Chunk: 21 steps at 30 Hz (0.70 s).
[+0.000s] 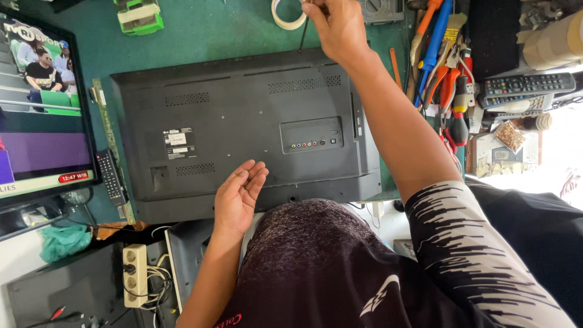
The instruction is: The person manipulates internal components of a television chassis, replaces the rear plastic cover, and secures it with a screwdriver.
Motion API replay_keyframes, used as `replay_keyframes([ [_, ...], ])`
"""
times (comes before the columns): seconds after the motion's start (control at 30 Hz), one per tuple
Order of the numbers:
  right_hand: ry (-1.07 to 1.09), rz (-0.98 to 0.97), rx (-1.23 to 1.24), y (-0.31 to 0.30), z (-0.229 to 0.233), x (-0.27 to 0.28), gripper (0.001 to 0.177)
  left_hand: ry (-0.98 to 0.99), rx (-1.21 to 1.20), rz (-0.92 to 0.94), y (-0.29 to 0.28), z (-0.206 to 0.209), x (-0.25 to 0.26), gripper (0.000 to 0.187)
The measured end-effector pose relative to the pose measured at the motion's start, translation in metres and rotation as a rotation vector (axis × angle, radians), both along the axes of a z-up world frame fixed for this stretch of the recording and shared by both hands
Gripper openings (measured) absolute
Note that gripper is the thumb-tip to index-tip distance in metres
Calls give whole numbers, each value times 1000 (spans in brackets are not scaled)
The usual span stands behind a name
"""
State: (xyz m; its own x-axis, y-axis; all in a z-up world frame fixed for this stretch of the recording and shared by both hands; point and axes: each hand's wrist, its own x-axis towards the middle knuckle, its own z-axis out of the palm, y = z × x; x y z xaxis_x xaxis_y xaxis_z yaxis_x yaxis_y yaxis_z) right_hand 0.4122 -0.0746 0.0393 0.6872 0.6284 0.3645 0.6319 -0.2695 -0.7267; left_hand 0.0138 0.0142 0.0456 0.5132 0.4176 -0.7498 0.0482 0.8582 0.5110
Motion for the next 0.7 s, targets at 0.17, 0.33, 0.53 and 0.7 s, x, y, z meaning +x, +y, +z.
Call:
replay_keyframes([
  [0.17, 35, -30, -4, 14, 4, 1, 32, -19, 0, 3, -1, -12, -3, 35],
  [0.33, -3, 81, -18, 17, 10, 2, 19, 9, -8, 12, -2, -2, 2, 35],
  [0.53, 108, 123, -16, 16, 16, -2, 8, 3, 16, 8, -2, -6, -2, 35],
  [0.7, 36, 185, 47, 17, 17, -4, 3, 22, 10, 14, -3, -3, -1, 35],
])
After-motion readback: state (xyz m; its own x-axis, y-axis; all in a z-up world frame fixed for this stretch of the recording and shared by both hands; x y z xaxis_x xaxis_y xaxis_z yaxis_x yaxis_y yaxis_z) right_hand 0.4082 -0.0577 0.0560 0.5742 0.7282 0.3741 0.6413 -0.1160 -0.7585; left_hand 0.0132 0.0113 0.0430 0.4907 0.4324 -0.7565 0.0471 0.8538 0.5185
